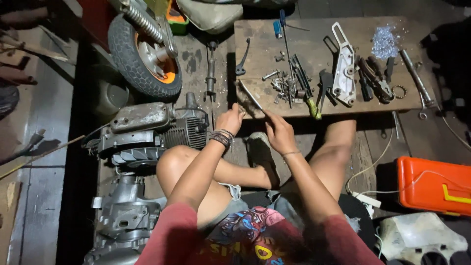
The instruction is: Cleaning small motorcycle engine parts using a brush and solvent on a wooden board.
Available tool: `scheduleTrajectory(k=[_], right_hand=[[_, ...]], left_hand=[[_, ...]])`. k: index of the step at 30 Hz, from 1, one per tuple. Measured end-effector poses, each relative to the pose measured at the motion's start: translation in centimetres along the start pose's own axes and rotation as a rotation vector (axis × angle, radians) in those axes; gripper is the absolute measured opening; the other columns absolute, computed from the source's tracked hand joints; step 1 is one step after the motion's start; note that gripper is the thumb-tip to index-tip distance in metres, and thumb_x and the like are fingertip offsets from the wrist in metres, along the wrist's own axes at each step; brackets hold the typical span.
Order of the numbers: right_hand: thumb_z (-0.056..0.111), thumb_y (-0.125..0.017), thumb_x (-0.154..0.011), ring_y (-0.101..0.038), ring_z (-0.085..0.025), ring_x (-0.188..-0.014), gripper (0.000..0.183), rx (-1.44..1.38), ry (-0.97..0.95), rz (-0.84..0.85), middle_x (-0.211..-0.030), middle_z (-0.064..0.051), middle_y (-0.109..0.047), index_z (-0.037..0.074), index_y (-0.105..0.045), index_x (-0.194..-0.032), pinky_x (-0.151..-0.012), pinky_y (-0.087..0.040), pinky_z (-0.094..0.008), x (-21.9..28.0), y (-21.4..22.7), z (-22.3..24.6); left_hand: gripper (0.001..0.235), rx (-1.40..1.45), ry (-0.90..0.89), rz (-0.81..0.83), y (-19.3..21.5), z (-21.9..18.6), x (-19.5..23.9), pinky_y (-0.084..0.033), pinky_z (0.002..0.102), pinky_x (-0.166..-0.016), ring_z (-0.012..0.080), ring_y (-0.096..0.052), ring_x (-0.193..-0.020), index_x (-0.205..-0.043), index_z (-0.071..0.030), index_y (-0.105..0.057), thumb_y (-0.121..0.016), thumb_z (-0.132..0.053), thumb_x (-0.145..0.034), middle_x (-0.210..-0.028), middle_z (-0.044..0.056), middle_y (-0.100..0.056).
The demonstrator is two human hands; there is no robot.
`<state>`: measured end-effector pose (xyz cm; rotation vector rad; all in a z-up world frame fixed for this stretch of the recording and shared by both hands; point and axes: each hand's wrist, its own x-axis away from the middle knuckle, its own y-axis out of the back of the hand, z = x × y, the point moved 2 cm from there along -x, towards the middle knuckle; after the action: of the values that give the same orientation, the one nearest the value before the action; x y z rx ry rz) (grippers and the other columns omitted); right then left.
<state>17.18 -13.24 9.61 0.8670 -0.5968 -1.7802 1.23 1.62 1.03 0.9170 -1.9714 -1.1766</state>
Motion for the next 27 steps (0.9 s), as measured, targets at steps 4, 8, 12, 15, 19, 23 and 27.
scheduleTrajectory(k=[4,8,12,15,19,23,27], right_hand=[[0.009,-0.062,-0.096,-0.069,-0.039,-0.108,0.043,-0.014,0.039,-0.032,-0.114,-0.016,-0.073,0.015,-0.064,-0.138,-0.09,-0.058,-0.05,-3.0,-1.6,0.5],[0.01,-0.062,-0.096,-0.069,-0.043,-0.107,0.039,0.016,0.012,-0.037,-0.115,-0.021,-0.072,0.013,-0.066,-0.134,-0.088,-0.058,-0.054,-0.9,-2.0,-1.2],[0.007,-0.06,-0.095,-0.067,-0.038,-0.115,0.046,-0.076,-0.117,0.015,-0.122,-0.015,-0.072,0.017,-0.065,-0.14,-0.096,-0.056,-0.048,3.1,0.9,-1.8],[0.007,-0.06,-0.096,-0.066,-0.04,-0.116,0.042,-0.076,-0.102,0.028,-0.122,-0.017,-0.072,0.015,-0.066,-0.137,-0.097,-0.055,-0.051,2.5,2.5,-0.2],[0.012,-0.063,-0.097,-0.068,-0.039,-0.113,0.041,-0.015,-0.042,0.003,-0.119,-0.017,-0.072,0.015,-0.065,-0.138,-0.096,-0.056,-0.05,-1.1,-0.3,-0.3],[0.011,-0.06,-0.096,-0.068,-0.039,-0.111,0.047,0.031,-0.027,0.047,-0.117,-0.016,-0.072,0.021,-0.061,-0.142,-0.095,-0.056,-0.053,-2.1,-1.9,0.1],[0.008,-0.058,-0.094,-0.068,-0.037,-0.113,0.05,0.036,-0.094,0.106,-0.121,-0.014,-0.071,0.022,-0.062,-0.141,-0.095,-0.056,-0.052,1.7,-0.8,-1.0]], left_hand=[[0.043,0.004,-0.005,-0.029,-0.1,0.1,0.3,-0.058,0.055,-0.083,0.0442,-0.073,-0.094,-0.125,-0.005,-0.048,-0.039,-0.043,-0.106,-0.097,0.022,-0.072],[0.045,0.025,-0.001,0.004,-0.7,0.4,-0.3,-0.058,0.056,-0.085,0.0438,-0.073,-0.096,-0.127,-0.005,-0.048,-0.039,-0.044,-0.105,-0.098,0.023,-0.072],[0.044,-0.009,0.009,-0.005,0.5,-0.2,0.1,-0.058,0.056,-0.085,0.0437,-0.073,-0.094,-0.121,-0.007,-0.049,-0.039,-0.047,-0.104,-0.096,0.021,-0.071],[0.043,0.006,0.012,-0.007,-0.2,0.2,-0.3,-0.058,0.056,-0.082,0.0434,-0.073,-0.093,-0.12,-0.009,-0.049,-0.039,-0.047,-0.104,-0.094,0.02,-0.071],[0.043,-0.021,0.02,-0.036,0.1,-0.2,0.0,-0.058,0.055,-0.083,0.0431,-0.074,-0.093,-0.118,-0.009,-0.049,-0.039,-0.048,-0.105,-0.094,0.02,-0.072],[0.043,-0.027,0.001,-0.042,-1.1,0.3,-0.4,-0.058,0.055,-0.082,0.0433,-0.074,-0.092,-0.119,-0.009,-0.048,-0.039,-0.048,-0.105,-0.092,0.02,-0.072],[0.042,-0.013,0.001,-0.055,-1.0,0.3,-0.3,-0.058,0.055,-0.081,0.043,-0.074,-0.09,-0.119,-0.008,-0.049,-0.04,-0.046,-0.105,-0.091,0.02,-0.071]])
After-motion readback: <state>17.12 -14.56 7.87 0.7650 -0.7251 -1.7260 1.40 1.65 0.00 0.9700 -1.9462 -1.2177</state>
